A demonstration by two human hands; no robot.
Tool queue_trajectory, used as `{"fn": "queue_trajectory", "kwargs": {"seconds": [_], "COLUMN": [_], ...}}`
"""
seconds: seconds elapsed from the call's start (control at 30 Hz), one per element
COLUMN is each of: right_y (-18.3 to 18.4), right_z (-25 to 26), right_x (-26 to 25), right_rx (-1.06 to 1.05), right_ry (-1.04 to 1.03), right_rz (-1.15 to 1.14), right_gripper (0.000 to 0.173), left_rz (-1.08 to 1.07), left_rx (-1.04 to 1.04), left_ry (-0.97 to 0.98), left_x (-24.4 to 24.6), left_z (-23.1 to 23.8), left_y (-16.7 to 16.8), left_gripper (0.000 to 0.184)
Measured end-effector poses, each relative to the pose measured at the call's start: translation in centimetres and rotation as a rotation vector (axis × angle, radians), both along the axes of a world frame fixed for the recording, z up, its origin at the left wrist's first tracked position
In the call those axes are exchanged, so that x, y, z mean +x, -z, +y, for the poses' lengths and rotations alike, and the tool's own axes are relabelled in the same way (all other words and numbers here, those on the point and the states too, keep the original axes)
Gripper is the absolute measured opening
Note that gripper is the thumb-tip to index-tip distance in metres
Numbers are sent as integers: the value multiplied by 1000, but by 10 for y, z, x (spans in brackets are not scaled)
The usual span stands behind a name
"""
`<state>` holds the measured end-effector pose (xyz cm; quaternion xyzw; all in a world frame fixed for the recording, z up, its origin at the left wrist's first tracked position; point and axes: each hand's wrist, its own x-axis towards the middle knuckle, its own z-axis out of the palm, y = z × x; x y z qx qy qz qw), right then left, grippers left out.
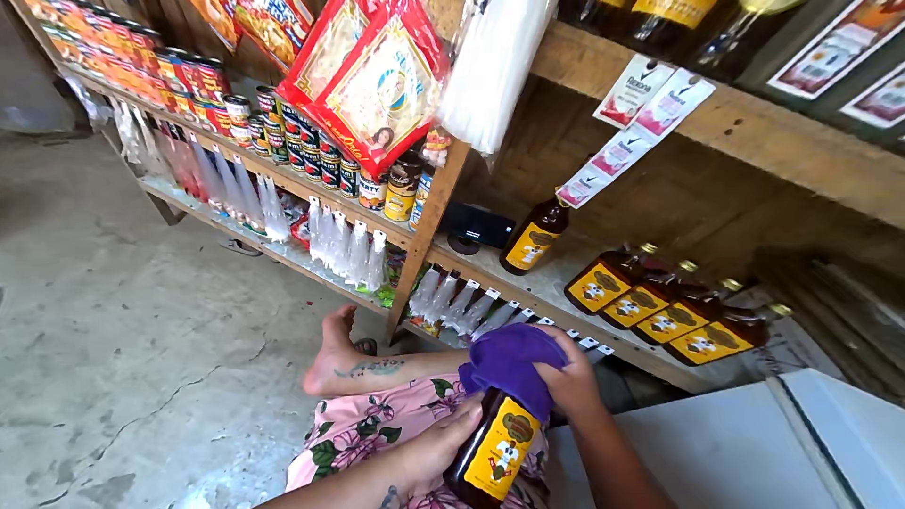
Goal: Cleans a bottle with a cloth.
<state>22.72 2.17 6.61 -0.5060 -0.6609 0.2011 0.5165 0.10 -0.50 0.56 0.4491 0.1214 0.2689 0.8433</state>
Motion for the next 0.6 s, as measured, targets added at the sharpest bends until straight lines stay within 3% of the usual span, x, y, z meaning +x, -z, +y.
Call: {"fn": "queue_trajectory", "kwargs": {"seconds": [0.1,0.27,0.37,0.5,0.6], "right_y": [-2,-7,-7,-6,-4], "right_z": [-8,-18,-21,-24,-27], "right_x": [1,1,1,1,-1], "right_rx": [60,113,114,105,75], "right_ry": [19,17,18,34,70], "right_rz": [86,138,149,147,183], "right_gripper": [42,36,36,35,36], "left_rz": [47,7,46,160,16], "left_rx": [-106,-114,-84,-46,138], "left_ry": [24,51,-46,-422,-654], "left_x": [1,3,6,6,1], "left_z": [1,7,7,9,9], "left_y": [-2,1,4,1,4], "left_gripper": [78,76,71,49,33]}}
